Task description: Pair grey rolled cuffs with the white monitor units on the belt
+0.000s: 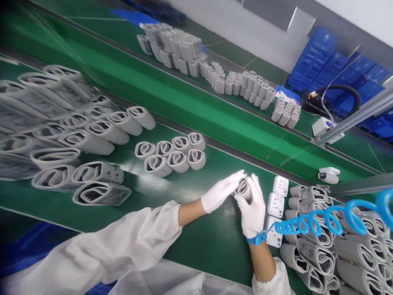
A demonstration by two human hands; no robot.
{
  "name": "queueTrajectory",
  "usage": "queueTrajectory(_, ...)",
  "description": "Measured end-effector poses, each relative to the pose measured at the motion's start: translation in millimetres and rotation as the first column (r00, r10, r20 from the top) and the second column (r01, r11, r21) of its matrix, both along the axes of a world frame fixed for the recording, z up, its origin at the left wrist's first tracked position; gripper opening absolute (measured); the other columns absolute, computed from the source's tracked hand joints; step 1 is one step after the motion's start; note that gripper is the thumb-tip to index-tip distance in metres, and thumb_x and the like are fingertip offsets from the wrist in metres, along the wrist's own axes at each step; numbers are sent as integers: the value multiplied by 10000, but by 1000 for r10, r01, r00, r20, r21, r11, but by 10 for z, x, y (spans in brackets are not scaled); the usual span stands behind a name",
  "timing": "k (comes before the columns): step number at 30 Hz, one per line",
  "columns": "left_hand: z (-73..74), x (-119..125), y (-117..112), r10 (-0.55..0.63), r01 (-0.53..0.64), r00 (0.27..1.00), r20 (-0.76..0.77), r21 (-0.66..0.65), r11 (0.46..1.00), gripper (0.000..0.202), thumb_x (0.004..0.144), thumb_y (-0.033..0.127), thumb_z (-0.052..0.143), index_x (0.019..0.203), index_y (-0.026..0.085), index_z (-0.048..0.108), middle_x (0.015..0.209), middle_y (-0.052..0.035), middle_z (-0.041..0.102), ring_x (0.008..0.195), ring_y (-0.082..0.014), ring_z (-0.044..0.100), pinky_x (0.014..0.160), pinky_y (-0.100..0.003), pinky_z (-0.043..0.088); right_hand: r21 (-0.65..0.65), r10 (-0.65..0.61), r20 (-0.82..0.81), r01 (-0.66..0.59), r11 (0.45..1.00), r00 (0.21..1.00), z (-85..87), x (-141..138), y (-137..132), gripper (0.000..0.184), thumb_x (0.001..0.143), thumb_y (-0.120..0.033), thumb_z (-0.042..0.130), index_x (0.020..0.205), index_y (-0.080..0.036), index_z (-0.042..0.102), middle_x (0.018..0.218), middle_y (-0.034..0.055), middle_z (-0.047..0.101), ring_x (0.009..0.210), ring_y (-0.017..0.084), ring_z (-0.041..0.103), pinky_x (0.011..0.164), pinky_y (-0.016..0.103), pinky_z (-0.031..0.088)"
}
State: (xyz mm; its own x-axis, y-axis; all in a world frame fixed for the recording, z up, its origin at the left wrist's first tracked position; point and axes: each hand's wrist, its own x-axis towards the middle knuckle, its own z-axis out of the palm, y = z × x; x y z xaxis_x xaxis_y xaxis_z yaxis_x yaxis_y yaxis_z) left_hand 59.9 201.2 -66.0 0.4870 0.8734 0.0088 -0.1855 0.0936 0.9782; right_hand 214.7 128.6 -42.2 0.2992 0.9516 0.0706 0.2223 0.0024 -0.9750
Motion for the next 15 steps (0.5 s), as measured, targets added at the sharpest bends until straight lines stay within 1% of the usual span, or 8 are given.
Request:
queueTrajectory(2,-25,-7,18,-2,2,1000,-24,13,1000,824,1068,701,578,1707,190,479,1711,-173,550,1575,-368,551,1362,-518,391,13,37,75,-38,999,997,10,34,-7,594,922,-373,853,1500,-316,727,1803,22,415,1727,356,286,1426,619,258)
queueTrajectory(4,-35,-14,46,-8,9,1000,-31,46,999,729,1065,659,607,1623,190,586,1702,-185,558,1547,-375,575,1325,-519,427,26,62,144,-66,997,988,38,53,-14,547,934,-341,827,1475,-333,748,1806,5,409,1750,358,213,1429,637,223)
queueTrajectory(6,-29,-17,93,-37,37,999,8,69,997,618,1019,617,703,1461,186,720,1662,-178,601,1527,-378,584,1310,-501,431,40,89,207,-99,994,974,70,59,-19,504,939,-301,798,1441,-339,772,1785,6,445,1756,363,189,1429,660,191)
queueTrajectory(8,-9,-15,150,-107,103,991,75,53,993,562,962,568,790,1362,174,774,1540,-172,700,1446,-368,643,1264,-481,470,55,112,261,-131,990,959,97,54,-21,482,935,-260,768,1411,-338,790,1755,12,489,1755,367,188,1429,682,155)
queueTrajectory(10,20,-8,197,-169,168,979,113,16,986,556,903,509,856,1327,154,794,1355,-162,789,1289,-352,724,1168,-462,542,58,136,303,-161,985,943,115,44,-20,486,925,-222,739,1393,-342,801,1731,14,521,1757,370,177,1426,706,130)
queueTrajectory(13,64,-1,222,-219,224,969,118,-31,974,490,839,430,892,1229,139,833,1095,-124,829,1079,-323,769,1026,-435,601,45,177,304,-199,979,936,142,35,-30,512,893,-178,730,1365,-355,819,1709,4,547,1766,374,131,1422,728,102)
queueTrajectory(14,75,-4,220,-224,230,967,117,-40,972,466,832,418,891,1203,141,841,1055,-113,829,1053,-318,771,1009,-431,605,37,192,289,-211,977,938,154,39,-40,520,887,-175,743,1366,-362,819,1713,-2,542,1768,374,117,1421,732,90)
queueTrajectory(15,84,-10,216,-220,226,969,117,-44,973,456,826,410,893,1196,147,846,1062,-110,833,1067,-319,771,1019,-431,602,29,210,268,-226,974,940,166,49,-53,527,889,-186,764,1380,-370,812,1726,-10,525,1770,373,106,1421,733,81)
